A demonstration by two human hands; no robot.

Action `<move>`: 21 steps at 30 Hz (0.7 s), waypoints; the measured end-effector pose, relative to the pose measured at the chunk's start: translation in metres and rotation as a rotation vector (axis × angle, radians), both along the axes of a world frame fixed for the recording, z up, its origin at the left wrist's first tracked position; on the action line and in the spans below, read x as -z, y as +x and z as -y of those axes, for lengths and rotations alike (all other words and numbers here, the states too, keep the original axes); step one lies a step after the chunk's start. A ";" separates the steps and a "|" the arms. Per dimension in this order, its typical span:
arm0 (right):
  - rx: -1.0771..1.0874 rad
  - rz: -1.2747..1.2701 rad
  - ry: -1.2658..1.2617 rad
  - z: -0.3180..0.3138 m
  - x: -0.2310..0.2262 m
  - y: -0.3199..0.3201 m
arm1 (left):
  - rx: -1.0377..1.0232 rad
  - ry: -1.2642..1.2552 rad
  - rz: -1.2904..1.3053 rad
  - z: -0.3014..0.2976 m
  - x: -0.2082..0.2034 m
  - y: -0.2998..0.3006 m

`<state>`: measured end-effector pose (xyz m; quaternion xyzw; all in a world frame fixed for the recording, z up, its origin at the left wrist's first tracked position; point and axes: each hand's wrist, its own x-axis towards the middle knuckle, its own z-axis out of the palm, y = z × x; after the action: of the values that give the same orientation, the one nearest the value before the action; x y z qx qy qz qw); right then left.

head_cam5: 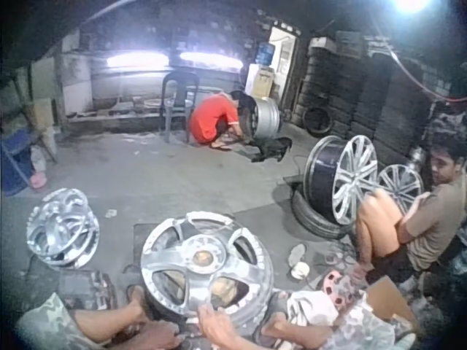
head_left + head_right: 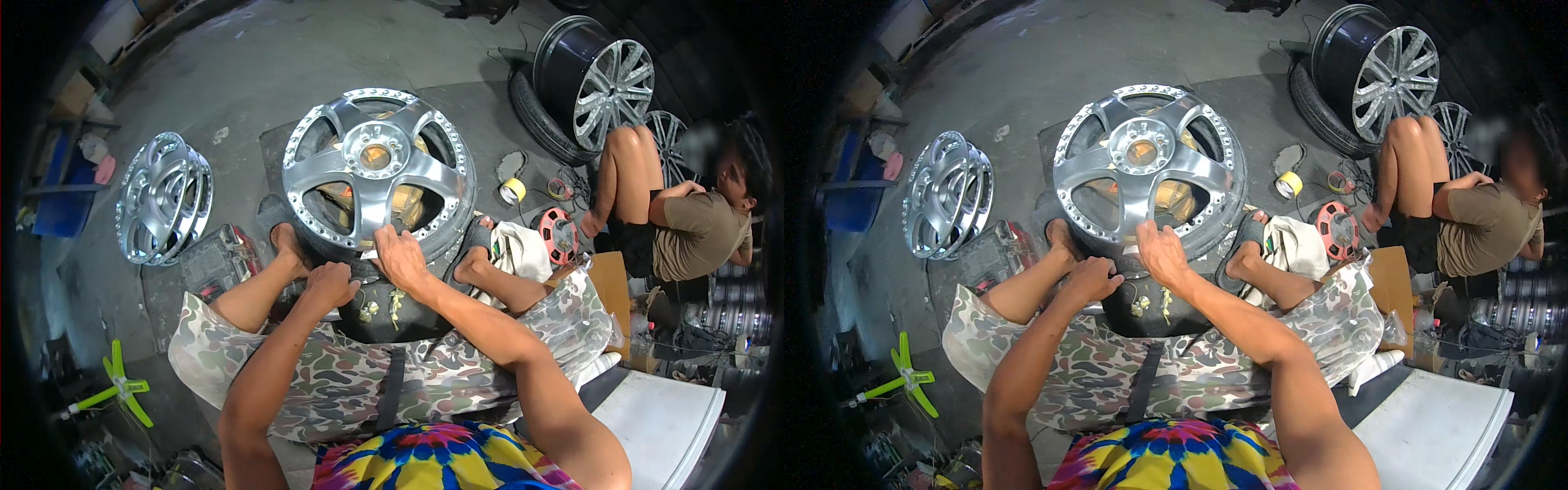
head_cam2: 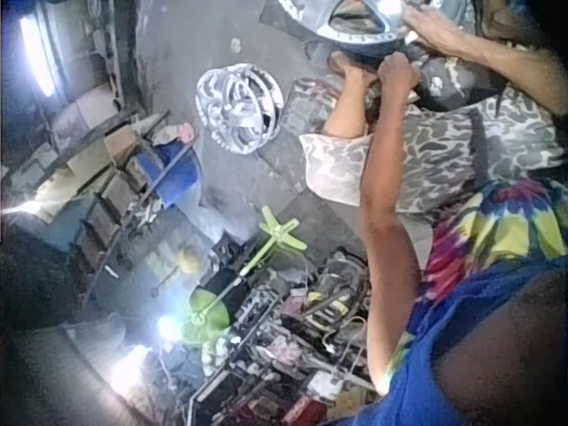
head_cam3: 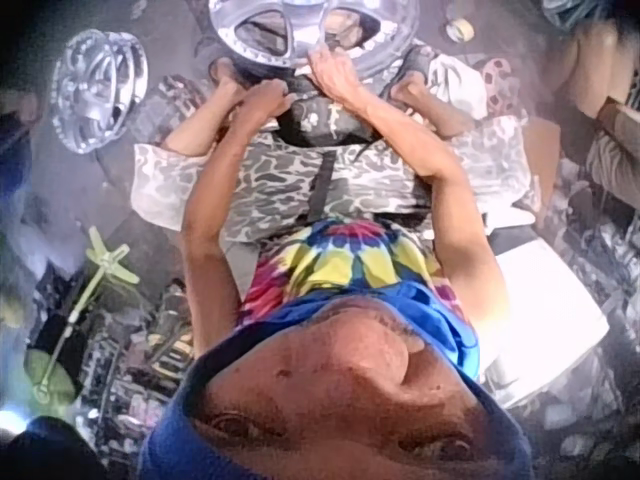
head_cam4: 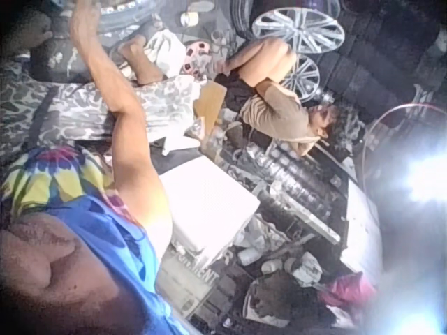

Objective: The person sits on the floor and applies small pieces of tape to the bolt holes and edges of a silver wheel rim. They tear off pieces of tape, place them precisely around the rim's bolt pattern, and smooth them down by hand.

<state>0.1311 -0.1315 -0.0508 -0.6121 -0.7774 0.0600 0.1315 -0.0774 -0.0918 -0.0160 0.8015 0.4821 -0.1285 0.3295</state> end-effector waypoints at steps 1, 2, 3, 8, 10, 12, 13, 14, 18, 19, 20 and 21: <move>0.017 -0.005 -0.011 0.001 0.002 -0.002 | -0.010 0.004 0.000 -0.001 0.003 -0.002; 0.022 0.009 0.019 0.002 0.003 -0.003 | -0.020 0.008 0.001 -0.002 0.005 -0.003; 0.026 0.002 0.013 0.004 0.003 -0.005 | -0.032 0.001 -0.002 0.001 0.008 -0.006; 0.043 -0.143 -0.084 0.006 0.007 -0.003 | -0.094 0.075 0.056 -0.009 0.040 -0.012; 0.059 -0.262 -0.127 0.011 0.008 -0.001 | -0.163 0.017 0.120 -0.015 0.027 -0.008; -0.034 -0.346 -0.067 0.019 0.001 0.002 | -0.288 -0.103 0.184 -0.022 0.039 -0.017; -0.088 -0.348 -0.103 0.028 0.000 0.007 | -0.382 -0.236 0.203 -0.027 0.037 -0.011; -0.142 -0.351 -0.138 0.039 -0.002 0.010 | -0.462 -0.320 0.281 -0.028 0.036 -0.007; -0.222 -0.312 -0.308 0.070 0.008 0.020 | -0.712 -0.459 0.448 -0.027 0.029 0.020; -0.218 -0.298 -0.354 0.075 0.011 0.021 | -0.760 -0.444 0.445 -0.025 0.024 0.028; -0.219 -0.296 -0.361 0.078 0.014 0.022 | -0.809 -0.442 0.468 -0.025 0.019 0.035; -0.220 -0.289 -0.374 0.078 0.016 0.020 | -0.840 -0.443 0.503 -0.025 0.027 0.035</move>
<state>0.1513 -0.2094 -0.0664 -0.5228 -0.7878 0.3034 0.1183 -0.0421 -0.0669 -0.0432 0.4569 0.6288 0.1118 0.6191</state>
